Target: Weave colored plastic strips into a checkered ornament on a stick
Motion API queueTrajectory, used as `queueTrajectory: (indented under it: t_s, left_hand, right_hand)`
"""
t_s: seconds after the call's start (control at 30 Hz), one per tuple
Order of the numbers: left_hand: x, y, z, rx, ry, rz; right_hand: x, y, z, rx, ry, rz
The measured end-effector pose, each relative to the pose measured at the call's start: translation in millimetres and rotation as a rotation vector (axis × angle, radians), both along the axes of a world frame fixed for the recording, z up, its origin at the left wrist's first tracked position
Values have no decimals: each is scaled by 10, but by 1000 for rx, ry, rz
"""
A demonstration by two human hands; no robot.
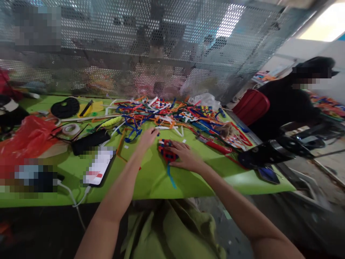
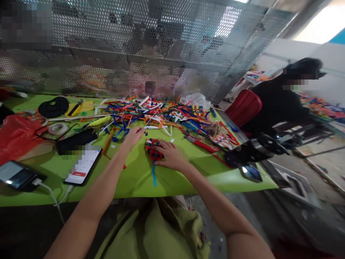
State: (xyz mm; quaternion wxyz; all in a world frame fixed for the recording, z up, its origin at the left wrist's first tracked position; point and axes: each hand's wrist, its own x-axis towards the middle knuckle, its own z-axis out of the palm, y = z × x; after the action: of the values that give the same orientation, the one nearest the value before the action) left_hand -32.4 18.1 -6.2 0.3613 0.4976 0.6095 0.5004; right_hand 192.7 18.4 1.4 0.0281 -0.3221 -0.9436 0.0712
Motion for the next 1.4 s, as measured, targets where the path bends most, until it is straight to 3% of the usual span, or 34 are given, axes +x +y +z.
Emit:
queueTrajectory:
  t_s: [0.17, 0.3, 0.47, 0.63, 0.83, 1.0, 1.2, 1.3, 1.4]
  left_hand:
    - [96, -54, -28, -57, 314, -38]
    - [233, -107, -18, -181, 646, 6]
    - [339, -155, 53, -338, 863, 25]
    - [157, -182, 95, -430, 938, 160]
    - [-19, -138, 85, -514, 827, 156]
    - [397, -66, 66, -453, 845, 33]
    - [1121, -206, 32, -355, 860, -173]
    - [1201, -320, 101, -309, 775, -224]
    - [998, -362, 194, -271, 645, -117]
  right_hand:
    - [-59, 216, -61, 26, -15, -232]
    - [-104, 283, -87, -45, 38, -173]
    - [-220, 264, -163, 2, 61, -108]
    - [-427, 209, -178, 84, 59, -56]
    - [-572, 311, -100, 118, 15, -50]
    - [-206, 315, -73, 142, -25, -163]
    - [639, -117, -113, 172, -28, -295]
    - [835, -344, -157, 152, 21, -302]
    - [683, -406, -179, 106, 65, -240]
